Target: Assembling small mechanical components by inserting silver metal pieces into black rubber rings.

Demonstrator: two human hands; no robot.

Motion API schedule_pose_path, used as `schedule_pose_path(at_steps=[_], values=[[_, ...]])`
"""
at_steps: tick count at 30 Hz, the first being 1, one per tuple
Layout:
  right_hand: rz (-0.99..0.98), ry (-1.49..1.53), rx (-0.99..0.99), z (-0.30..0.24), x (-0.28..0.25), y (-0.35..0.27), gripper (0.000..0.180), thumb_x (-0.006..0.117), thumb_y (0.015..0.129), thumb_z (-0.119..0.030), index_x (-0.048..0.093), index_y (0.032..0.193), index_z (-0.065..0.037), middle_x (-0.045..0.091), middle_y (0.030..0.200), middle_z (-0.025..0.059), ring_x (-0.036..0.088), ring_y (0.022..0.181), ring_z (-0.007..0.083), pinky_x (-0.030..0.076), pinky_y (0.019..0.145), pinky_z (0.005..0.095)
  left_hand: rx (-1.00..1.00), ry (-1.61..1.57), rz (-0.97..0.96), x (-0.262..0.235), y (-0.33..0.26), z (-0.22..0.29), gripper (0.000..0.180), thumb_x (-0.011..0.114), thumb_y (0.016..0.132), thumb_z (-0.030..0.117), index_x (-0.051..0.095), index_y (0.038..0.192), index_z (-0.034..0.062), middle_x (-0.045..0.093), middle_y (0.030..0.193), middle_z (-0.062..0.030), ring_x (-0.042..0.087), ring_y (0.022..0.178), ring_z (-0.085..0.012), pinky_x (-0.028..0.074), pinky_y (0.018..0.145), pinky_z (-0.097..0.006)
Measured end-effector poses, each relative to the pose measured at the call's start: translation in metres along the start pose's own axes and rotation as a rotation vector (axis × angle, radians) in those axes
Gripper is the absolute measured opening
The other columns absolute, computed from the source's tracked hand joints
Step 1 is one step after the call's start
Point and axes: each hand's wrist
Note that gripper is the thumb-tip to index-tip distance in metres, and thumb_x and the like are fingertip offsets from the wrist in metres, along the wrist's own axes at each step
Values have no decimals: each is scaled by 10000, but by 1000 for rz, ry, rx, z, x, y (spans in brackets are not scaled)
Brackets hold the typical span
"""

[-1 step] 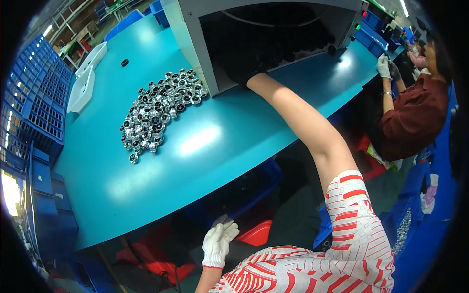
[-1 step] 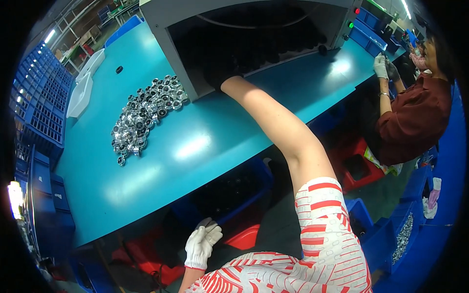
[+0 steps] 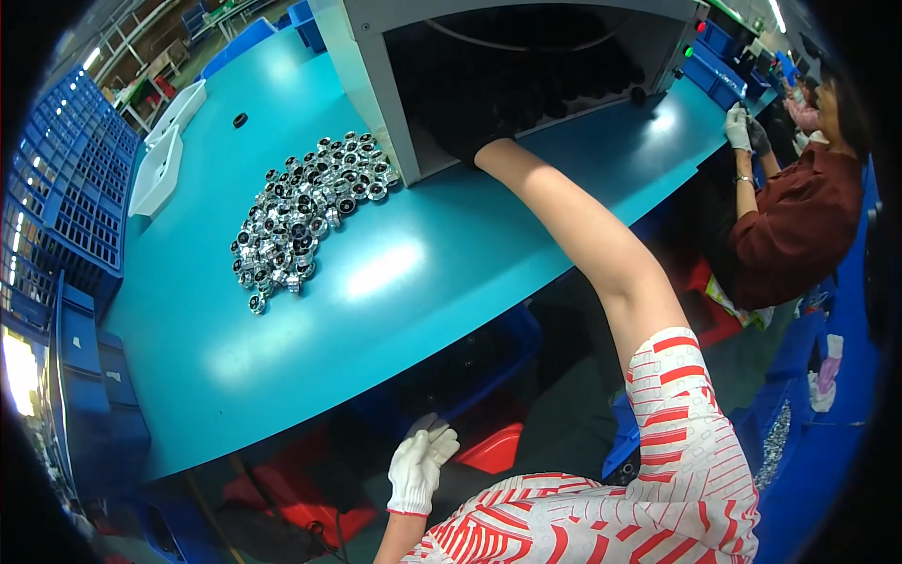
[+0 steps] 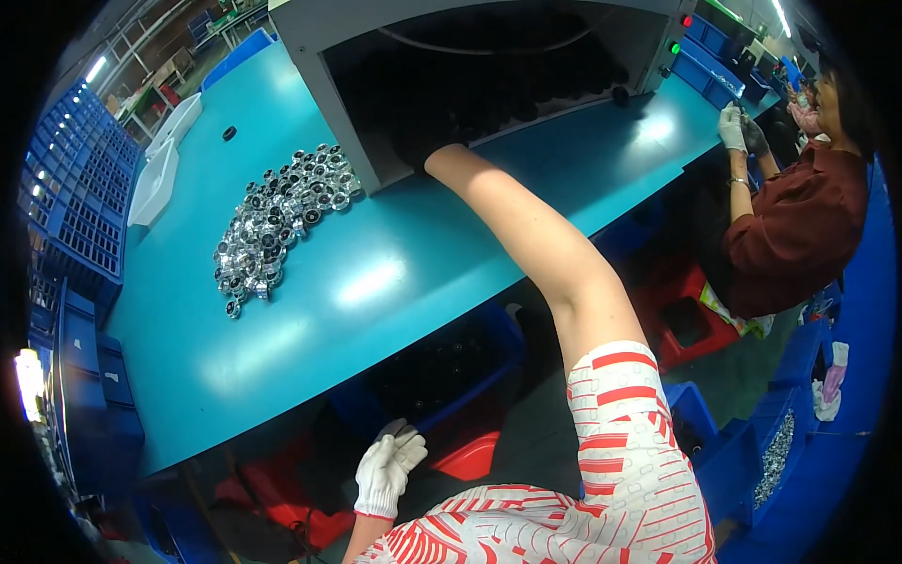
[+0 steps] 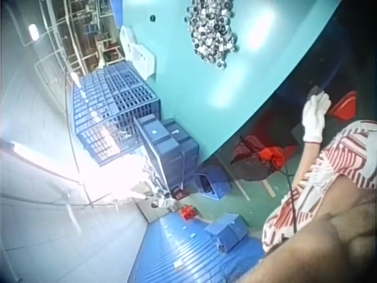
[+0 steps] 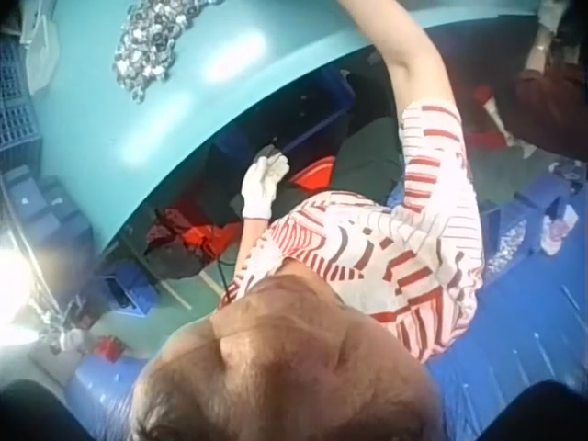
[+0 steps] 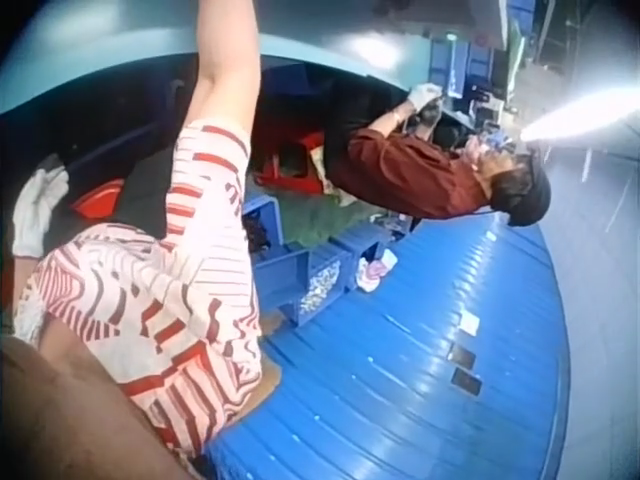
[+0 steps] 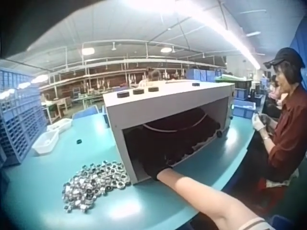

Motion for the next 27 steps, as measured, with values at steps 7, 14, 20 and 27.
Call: schedule_pose_path(at_steps=[7, 14, 20, 27], values=[[96, -78, -165, -1, -6, 2, 479, 453, 957, -324, 418, 1351, -52, 450, 1321, 192, 469, 1192, 312, 391, 991, 423, -13, -12, -36, 2, 1, 3, 430, 475, 951, 150, 379, 1283, -106, 510, 1196, -305, 599, 999, -392, 550, 810, -458], [189, -89, -134, -5, -22, -12, 415, 560, 904, -264, 509, 1255, -47, 511, 1246, 193, 485, 1159, 328, 395, 985, 415, 5, -66, -71, 0, -12, -1, 412, 499, 937, 147, 419, 1269, -83, 558, 1147, -239, 619, 968, -344, 550, 809, -447], [-30, 325, -48, -5, -48, -67, 377, 607, 869, -232, 567, 1199, -54, 584, 1160, 164, 577, 1042, 313, 468, 893, 387, 24, -24, -181, 2, -24, -9, 448, 536, 930, 195, 430, 1285, -56, 573, 1138, -194, 619, 978, -286, 546, 823, -397], [-542, 1531, 378, -80, -123, -246, 492, 653, 845, -101, 489, 1301, -14, 576, 1186, 77, 564, 1024, 153, 476, 840, 274, 273, 11, -205, 14, -33, 8, 500, 640, 884, 221, 465, 1282, -25, 606, 1139, -136, 633, 964, -227, 539, 808, -346]])
Point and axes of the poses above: each hand's wrist, its own y-axis towards the middle knuckle, its own x-axis out of the palm, z = x × y
